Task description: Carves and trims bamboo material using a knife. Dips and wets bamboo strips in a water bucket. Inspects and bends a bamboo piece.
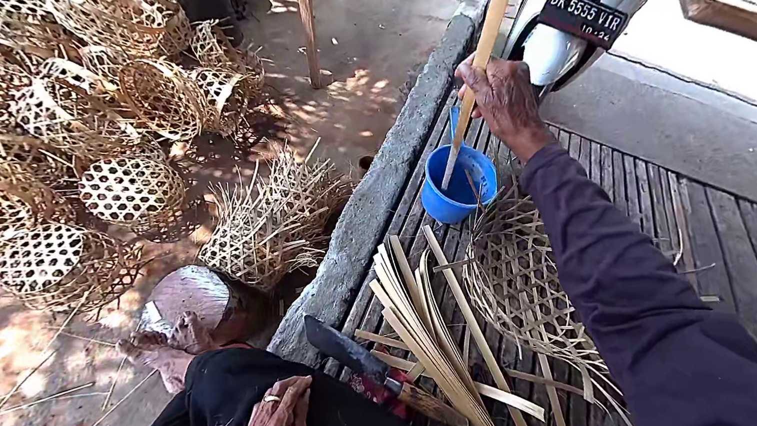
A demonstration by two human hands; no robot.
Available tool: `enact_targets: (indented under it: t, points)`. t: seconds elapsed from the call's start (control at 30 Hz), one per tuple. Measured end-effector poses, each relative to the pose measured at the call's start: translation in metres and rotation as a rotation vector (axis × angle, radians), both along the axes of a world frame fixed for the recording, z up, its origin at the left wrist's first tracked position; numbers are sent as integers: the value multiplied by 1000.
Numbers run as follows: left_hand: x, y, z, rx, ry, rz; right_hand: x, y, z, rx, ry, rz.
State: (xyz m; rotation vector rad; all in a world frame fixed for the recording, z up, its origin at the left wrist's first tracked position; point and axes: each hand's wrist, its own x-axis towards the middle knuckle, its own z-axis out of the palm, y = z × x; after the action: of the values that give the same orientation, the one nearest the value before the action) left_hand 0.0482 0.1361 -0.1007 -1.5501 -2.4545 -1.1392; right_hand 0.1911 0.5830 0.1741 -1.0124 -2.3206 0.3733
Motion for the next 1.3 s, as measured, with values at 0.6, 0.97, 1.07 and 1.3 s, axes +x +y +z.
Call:
enact_targets:
  t: [0.6, 0.97, 1.07, 1.3]
  points:
    - [-27, 130, 152, 227, -881, -427, -6, -108, 67, -187, 992, 431]
    - [-68, 144, 207, 983, -1283, -5, -118, -209, -67, -969, 876, 640]
    - [-111, 113, 186, 1131, -1217, 202, -123, -204, -78, -906, 399, 685]
    - [-239, -15, 58, 1222, -1080, 331, -65, -66, -93, -632, 331, 82]
